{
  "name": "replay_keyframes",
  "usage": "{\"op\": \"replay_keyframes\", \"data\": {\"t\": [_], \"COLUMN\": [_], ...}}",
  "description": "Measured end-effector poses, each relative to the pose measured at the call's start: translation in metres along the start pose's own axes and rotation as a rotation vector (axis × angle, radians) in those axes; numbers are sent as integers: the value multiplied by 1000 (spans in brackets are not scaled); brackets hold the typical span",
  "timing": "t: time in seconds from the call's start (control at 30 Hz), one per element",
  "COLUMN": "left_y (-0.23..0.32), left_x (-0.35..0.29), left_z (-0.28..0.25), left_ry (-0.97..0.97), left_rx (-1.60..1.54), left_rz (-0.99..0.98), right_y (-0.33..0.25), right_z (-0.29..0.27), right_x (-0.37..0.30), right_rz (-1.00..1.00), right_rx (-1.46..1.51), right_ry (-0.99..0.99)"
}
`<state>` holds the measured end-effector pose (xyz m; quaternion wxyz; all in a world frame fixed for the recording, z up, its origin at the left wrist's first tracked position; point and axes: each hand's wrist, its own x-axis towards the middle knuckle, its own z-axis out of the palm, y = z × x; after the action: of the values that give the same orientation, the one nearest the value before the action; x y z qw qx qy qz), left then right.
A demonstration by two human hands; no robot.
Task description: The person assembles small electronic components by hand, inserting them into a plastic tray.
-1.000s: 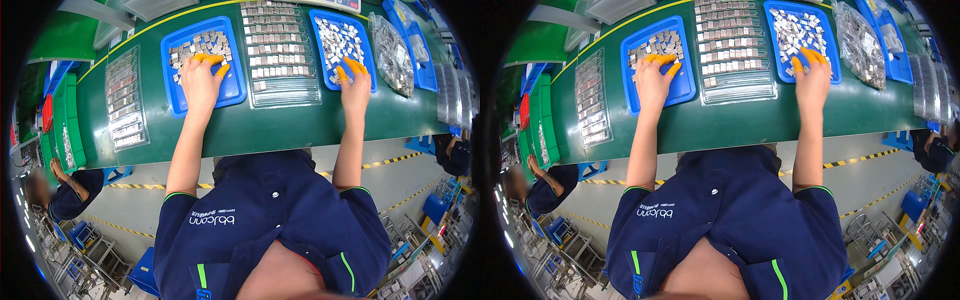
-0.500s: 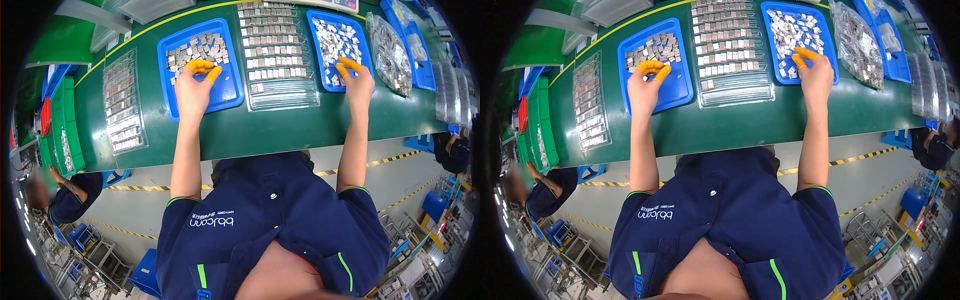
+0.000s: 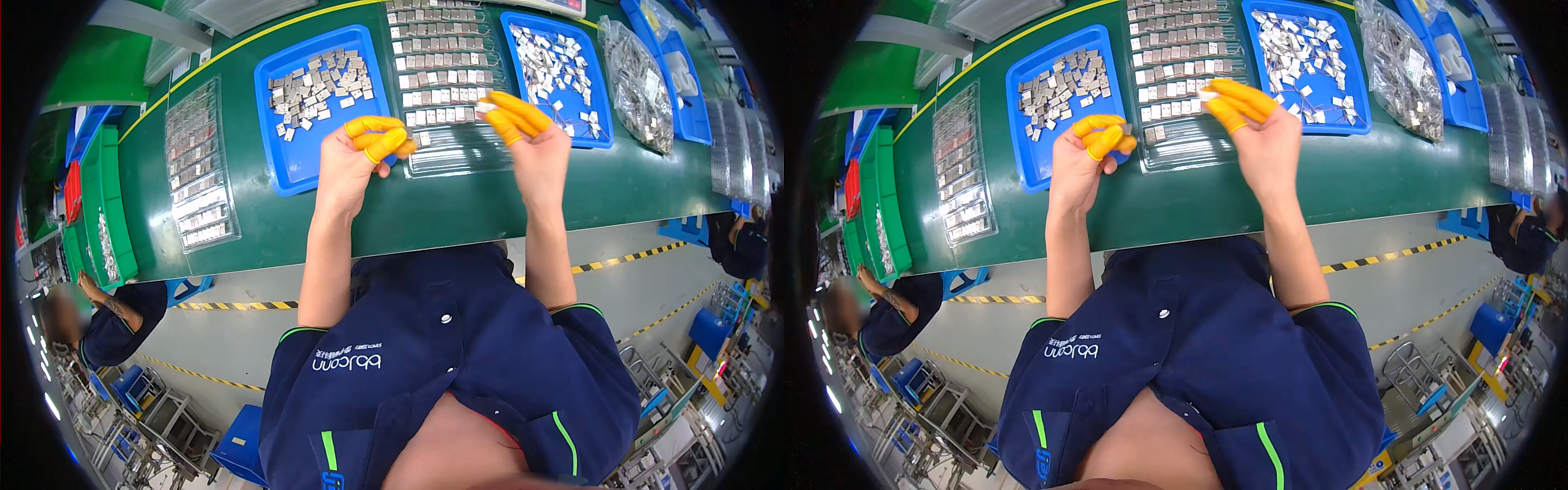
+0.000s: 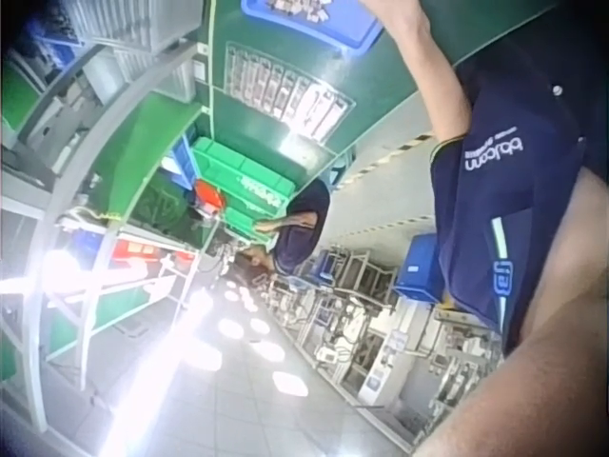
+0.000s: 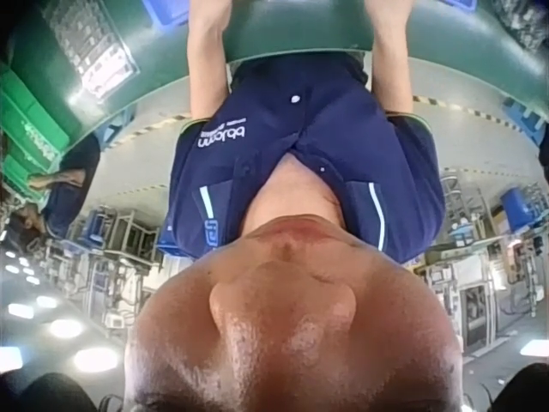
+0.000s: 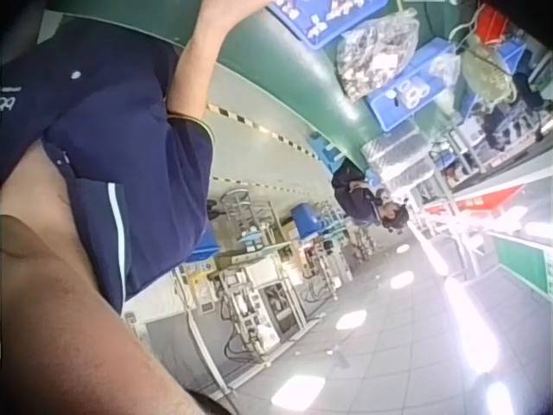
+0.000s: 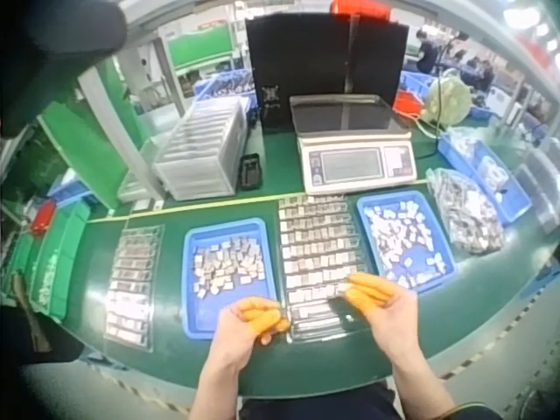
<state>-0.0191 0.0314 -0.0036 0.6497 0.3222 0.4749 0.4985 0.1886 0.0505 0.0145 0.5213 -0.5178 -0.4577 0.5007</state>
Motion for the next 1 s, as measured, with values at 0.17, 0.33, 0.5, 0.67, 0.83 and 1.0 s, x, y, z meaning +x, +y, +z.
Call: {"op": "replay_keyframes", "data": {"t": [0.17,0.33,0.5,0.67,0.83,1.0], "left_y": [5,-3,-4,-5,-5,-5], "left_x": [-6,-6,-11,-10,-12,-17], "left_z": [5,10,14,13,11,10], "left_ry": [29,-7,-12,-11,-45,-68], "left_rx": [-2,-31,-49,8,122,177], "left_rz": [12,23,73,80,80,73], "right_y": [4,0,5,4,-2,-4], "right_z": [15,22,19,18,9,3], "right_x": [-8,-9,-12,-12,-7,-7], "right_rz": [69,234,301,207,124,40], "right_rx": [47,230,205,49,-166,-351], "right_ry": [-93,-130,-194,-224,-305,-384]}}
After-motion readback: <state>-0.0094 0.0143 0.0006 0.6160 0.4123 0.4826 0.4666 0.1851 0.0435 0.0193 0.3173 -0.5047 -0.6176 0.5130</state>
